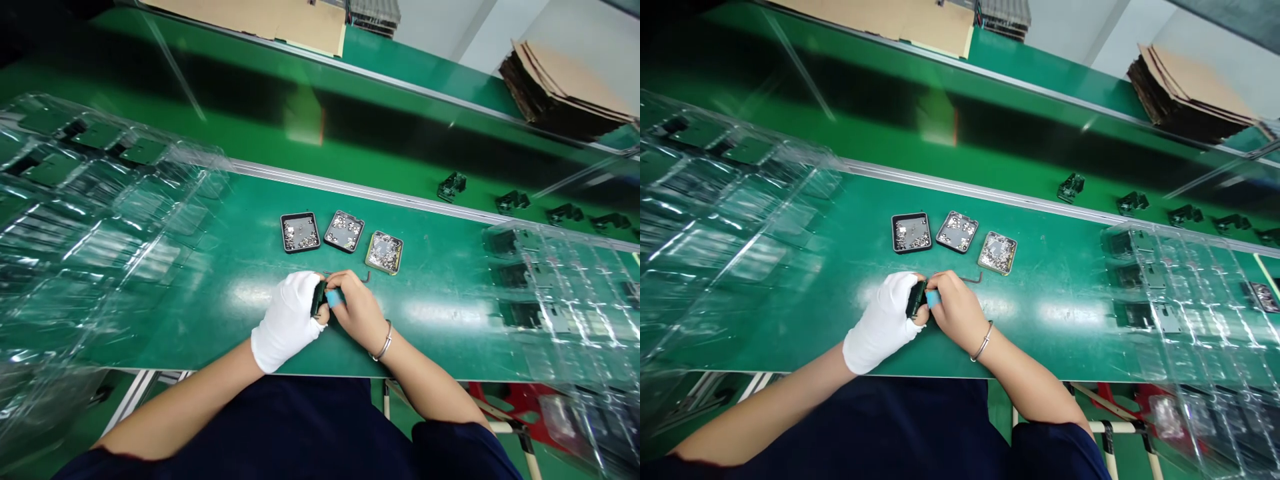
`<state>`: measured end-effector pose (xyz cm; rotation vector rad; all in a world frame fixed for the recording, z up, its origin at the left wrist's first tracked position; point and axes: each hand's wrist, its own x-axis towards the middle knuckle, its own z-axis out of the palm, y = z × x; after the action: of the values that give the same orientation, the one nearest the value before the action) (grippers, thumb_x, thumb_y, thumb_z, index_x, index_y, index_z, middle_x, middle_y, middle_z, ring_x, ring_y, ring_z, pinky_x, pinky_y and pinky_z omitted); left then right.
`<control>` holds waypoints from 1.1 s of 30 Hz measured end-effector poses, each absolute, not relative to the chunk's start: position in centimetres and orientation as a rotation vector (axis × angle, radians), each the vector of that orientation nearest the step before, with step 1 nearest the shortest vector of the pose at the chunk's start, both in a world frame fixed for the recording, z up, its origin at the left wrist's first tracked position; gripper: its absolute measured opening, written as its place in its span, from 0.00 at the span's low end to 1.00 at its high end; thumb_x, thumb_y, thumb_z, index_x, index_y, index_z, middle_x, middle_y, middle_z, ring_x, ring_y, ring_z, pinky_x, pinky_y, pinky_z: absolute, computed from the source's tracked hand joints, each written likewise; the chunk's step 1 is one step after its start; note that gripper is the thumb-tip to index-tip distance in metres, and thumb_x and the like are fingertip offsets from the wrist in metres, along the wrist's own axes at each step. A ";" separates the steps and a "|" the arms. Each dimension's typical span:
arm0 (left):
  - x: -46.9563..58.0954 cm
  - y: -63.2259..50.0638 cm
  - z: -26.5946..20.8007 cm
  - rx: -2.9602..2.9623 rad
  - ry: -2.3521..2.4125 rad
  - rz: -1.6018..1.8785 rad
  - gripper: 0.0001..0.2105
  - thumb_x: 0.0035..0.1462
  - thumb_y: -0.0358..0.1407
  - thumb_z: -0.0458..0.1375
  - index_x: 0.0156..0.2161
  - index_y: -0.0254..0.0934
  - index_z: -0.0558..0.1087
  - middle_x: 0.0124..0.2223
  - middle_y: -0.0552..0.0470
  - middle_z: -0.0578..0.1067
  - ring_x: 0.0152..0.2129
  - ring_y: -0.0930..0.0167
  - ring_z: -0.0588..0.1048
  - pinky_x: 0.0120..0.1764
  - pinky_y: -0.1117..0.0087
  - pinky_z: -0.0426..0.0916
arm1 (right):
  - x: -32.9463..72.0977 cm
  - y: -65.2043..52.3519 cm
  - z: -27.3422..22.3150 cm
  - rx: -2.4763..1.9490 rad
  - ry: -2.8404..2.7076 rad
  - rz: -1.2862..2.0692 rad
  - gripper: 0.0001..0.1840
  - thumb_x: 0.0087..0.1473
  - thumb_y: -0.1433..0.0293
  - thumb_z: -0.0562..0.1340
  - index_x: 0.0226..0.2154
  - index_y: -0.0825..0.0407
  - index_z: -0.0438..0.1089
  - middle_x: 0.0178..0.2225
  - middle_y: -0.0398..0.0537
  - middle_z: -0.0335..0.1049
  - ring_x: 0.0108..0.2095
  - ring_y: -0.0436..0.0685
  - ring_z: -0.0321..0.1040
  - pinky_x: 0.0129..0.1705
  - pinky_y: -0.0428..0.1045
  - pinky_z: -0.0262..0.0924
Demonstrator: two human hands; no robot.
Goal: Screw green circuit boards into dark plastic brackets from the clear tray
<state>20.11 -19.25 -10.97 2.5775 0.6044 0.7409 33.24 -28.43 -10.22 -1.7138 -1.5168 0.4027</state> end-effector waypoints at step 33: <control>18.0 -15.2 -10.8 2.054 0.751 0.499 0.15 0.58 0.42 0.51 0.46 0.35 0.70 0.47 0.45 0.76 0.45 0.64 0.75 0.48 0.61 0.70 | 43.6 -20.6 -7.7 -2.569 -1.786 0.091 0.13 0.53 0.78 0.54 0.38 0.55 0.73 0.41 0.57 0.70 0.43 0.63 0.63 0.48 0.56 0.54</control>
<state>17.96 -15.20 -10.83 2.0541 0.7507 0.4994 43.61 -20.56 -7.74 -2.5694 -1.7863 0.0908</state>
